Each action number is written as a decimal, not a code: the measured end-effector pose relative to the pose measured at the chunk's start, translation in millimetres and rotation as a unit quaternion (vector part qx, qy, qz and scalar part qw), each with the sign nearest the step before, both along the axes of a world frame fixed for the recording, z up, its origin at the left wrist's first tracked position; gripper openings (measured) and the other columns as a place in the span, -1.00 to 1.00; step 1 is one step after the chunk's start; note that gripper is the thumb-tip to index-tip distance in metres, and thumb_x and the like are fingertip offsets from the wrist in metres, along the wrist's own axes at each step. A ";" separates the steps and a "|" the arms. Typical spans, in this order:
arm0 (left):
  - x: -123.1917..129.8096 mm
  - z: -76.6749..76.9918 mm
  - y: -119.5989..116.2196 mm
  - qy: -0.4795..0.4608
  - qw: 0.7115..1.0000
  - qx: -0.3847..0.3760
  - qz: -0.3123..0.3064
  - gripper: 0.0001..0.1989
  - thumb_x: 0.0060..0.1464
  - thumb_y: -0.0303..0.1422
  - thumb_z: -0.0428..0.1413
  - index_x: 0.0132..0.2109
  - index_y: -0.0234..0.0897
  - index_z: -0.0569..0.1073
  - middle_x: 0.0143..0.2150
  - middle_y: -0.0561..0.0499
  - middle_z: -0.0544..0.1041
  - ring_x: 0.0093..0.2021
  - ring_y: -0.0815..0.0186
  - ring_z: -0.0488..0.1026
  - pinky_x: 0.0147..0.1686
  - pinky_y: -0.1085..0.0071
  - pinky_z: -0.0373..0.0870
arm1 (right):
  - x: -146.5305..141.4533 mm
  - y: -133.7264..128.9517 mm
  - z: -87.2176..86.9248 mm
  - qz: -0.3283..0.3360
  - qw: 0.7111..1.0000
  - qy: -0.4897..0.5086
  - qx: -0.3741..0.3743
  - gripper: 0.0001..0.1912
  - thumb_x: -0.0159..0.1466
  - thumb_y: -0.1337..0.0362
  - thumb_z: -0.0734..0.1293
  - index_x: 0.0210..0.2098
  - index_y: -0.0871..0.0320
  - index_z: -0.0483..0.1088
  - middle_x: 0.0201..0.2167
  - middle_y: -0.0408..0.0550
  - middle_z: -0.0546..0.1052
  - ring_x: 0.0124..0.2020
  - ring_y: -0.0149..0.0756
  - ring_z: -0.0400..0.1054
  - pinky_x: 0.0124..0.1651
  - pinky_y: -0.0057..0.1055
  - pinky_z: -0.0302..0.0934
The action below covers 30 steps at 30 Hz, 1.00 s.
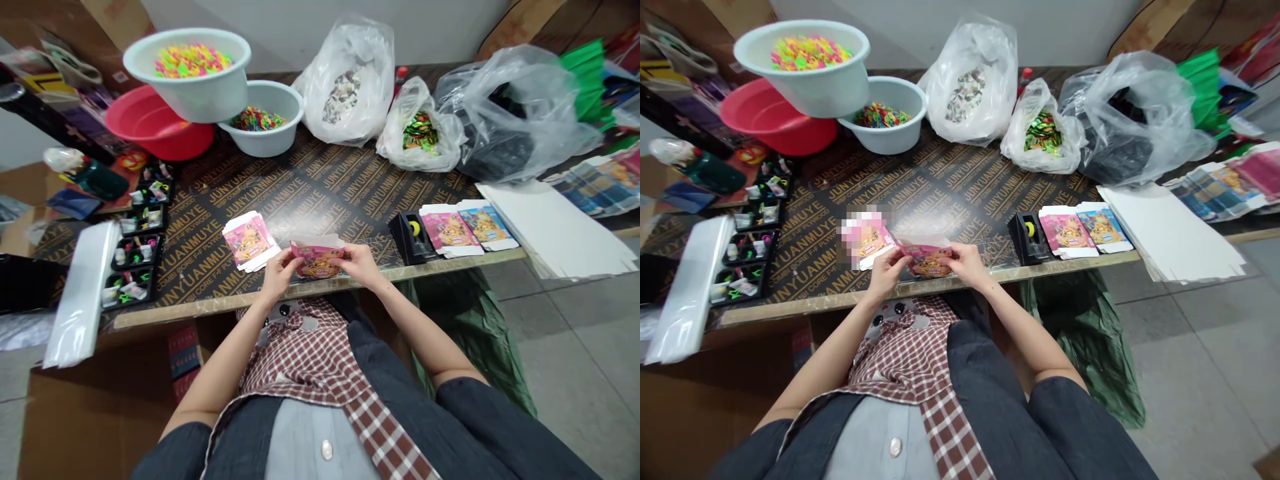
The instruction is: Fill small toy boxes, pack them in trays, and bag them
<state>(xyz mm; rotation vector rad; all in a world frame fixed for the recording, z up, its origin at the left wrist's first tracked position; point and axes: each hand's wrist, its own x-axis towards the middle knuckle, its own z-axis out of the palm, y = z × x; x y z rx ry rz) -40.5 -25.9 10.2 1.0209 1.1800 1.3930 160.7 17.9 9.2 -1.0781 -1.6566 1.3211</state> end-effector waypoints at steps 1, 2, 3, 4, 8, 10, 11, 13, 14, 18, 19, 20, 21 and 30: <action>4.5 -2.5 -0.3 -0.032 0.999 -0.007 0.017 -0.65 -0.19 -0.09 0.37 -0.33 -0.25 0.60 -0.36 0.05 0.62 -0.34 0.31 0.51 -0.27 0.42 0.45 | -1.4 -0.9 -4.4 -0.012 1.000 -0.017 0.014 -0.70 0.08 0.06 0.49 -0.33 0.17 0.61 -0.45 -0.10 0.61 -0.36 -0.16 0.49 -0.19 -0.27 0.38; 9.3 -4.2 -0.5 -0.066 0.997 -0.014 0.040 -0.63 -0.19 -0.05 0.36 -0.33 -0.24 0.59 -0.36 0.05 0.62 -0.32 0.31 0.51 -0.25 0.41 0.45 | -3.0 -1.8 -8.2 -0.025 0.999 -0.029 0.025 -0.69 0.08 0.04 0.49 -0.34 0.16 0.61 -0.45 -0.10 0.60 -0.36 -0.17 0.48 -0.17 -0.27 0.37; 13.8 -5.0 -0.5 -0.097 0.993 -0.022 0.064 -0.62 -0.19 -0.01 0.34 -0.35 -0.23 0.58 -0.37 0.06 0.62 -0.32 0.31 0.52 -0.24 0.41 0.46 | -4.8 -2.8 -11.0 -0.034 0.998 -0.034 0.029 -0.67 0.07 0.01 0.49 -0.34 0.15 0.60 -0.44 -0.10 0.60 -0.34 -0.17 0.47 -0.15 -0.27 0.36; 17.4 -4.8 -0.2 -0.123 0.989 -0.030 0.082 -0.62 -0.18 0.00 0.33 -0.39 -0.22 0.57 -0.39 0.07 0.60 -0.33 0.31 0.51 -0.25 0.40 0.45 | -6.7 -3.8 -12.8 -0.037 0.999 -0.027 0.026 -0.63 0.06 -0.03 0.50 -0.34 0.15 0.59 -0.42 -0.09 0.60 -0.31 -0.16 0.47 -0.11 -0.26 0.35; 17.6 1.1 3.8 -0.167 0.980 -0.073 0.084 -0.75 -0.26 -0.20 0.36 -0.49 -0.25 0.53 -0.48 0.11 0.55 -0.43 0.38 0.46 -0.32 0.44 0.41 | -15.3 -5.6 -11.2 -0.039 0.992 0.110 -0.056 -0.42 0.13 -0.28 0.33 -0.25 0.12 0.54 -0.29 -0.02 0.59 -0.14 -0.13 0.46 -0.01 -0.24 0.33; 11.1 4.9 7.2 -0.162 0.980 -0.090 0.069 -0.82 -0.29 -0.29 0.32 -0.51 -0.26 0.50 -0.50 0.11 0.53 -0.44 0.38 0.45 -0.34 0.44 0.39 | -19.7 -4.4 -8.0 -0.059 0.981 0.153 -0.106 -0.47 0.16 -0.24 0.30 -0.31 0.11 0.53 -0.32 -0.04 0.59 -0.16 -0.16 0.46 -0.04 -0.27 0.34; 8.0 6.7 8.8 -0.152 0.982 -0.096 0.060 -0.85 -0.30 -0.32 0.29 -0.51 -0.26 0.50 -0.50 0.10 0.53 -0.43 0.36 0.46 -0.34 0.44 0.39 | -21.9 -3.7 -6.3 -0.073 0.977 0.156 -0.122 -0.56 0.14 -0.16 0.35 -0.37 0.11 0.52 -0.36 -0.07 0.59 -0.20 -0.18 0.46 -0.06 -0.29 0.35; 4.5 10.1 10.7 -0.130 0.986 -0.098 0.036 -0.86 -0.30 -0.38 0.23 -0.45 -0.25 0.52 -0.47 0.08 0.56 -0.37 0.31 0.50 -0.31 0.41 0.41 | -27.0 -2.8 -3.0 -0.101 0.975 0.152 -0.129 -0.74 0.05 0.04 0.41 -0.42 0.10 0.49 -0.41 -0.12 0.58 -0.26 -0.22 0.46 -0.09 -0.32 0.35; 4.8 11.6 10.7 -0.122 0.988 -0.092 0.026 -0.82 -0.30 -0.40 0.21 -0.39 -0.25 0.54 -0.42 0.07 0.59 -0.33 0.28 0.53 -0.27 0.38 0.43 | -30.2 -3.1 -1.5 -0.114 0.974 0.154 -0.124 -0.80 0.03 0.12 0.40 -0.41 0.10 0.49 -0.40 -0.13 0.59 -0.25 -0.22 0.46 -0.08 -0.32 0.35; 17.4 14.6 4.0 -0.113 0.990 -0.012 0.079 -0.84 -0.22 -0.43 0.18 -0.37 -0.21 0.54 -0.35 0.05 0.64 -0.23 0.21 0.57 -0.03 0.23 0.44 | -44.5 -9.1 0.9 -0.159 0.962 0.212 -0.065 -0.84 0.09 0.22 0.30 -0.37 0.09 0.48 -0.27 -0.05 0.64 -0.10 -0.12 0.50 0.05 -0.18 0.34; 21.1 14.6 1.4 -0.111 0.989 0.011 0.102 -0.91 -0.19 -0.41 0.18 -0.41 -0.20 0.54 -0.36 0.05 0.64 -0.23 0.21 0.58 0.03 0.19 0.42 | -47.2 -11.2 0.7 -0.167 0.959 0.225 -0.051 -0.84 0.12 0.19 0.28 -0.39 0.09 0.47 -0.26 -0.02 0.64 -0.07 -0.10 0.50 0.07 -0.14 0.34; 23.8 14.4 -1.1 -0.108 0.987 0.030 0.117 -0.96 -0.15 -0.38 0.19 -0.43 -0.19 0.54 -0.37 0.05 0.65 -0.23 0.21 0.58 0.09 0.16 0.39 | -48.9 -13.2 0.3 -0.176 0.956 0.230 -0.038 -0.81 0.16 0.15 0.27 -0.40 0.09 0.47 -0.24 0.00 0.64 -0.06 -0.08 0.50 0.08 -0.12 0.34; 25.3 14.3 -3.2 -0.099 0.986 0.045 0.123 -0.96 -0.11 -0.35 0.21 -0.44 -0.19 0.55 -0.37 0.05 0.65 -0.23 0.21 0.59 0.14 0.13 0.37 | -49.5 -14.9 -0.1 -0.185 0.957 0.224 -0.024 -0.77 0.19 0.11 0.26 -0.41 0.09 0.47 -0.24 0.02 0.64 -0.06 -0.06 0.50 0.08 -0.10 0.34; 0.4 20.8 -6.0 -0.003 1.000 0.000 0.026 -0.64 -0.09 -0.15 0.37 -0.21 -0.26 0.51 -0.19 -0.12 0.67 -0.18 0.16 0.62 -0.14 0.25 0.53 | -30.1 -14.0 9.7 -0.136 0.987 0.072 0.054 -0.75 0.19 0.04 0.44 -0.28 0.08 0.53 -0.26 -0.03 0.64 -0.20 -0.18 0.53 -0.04 -0.21 0.44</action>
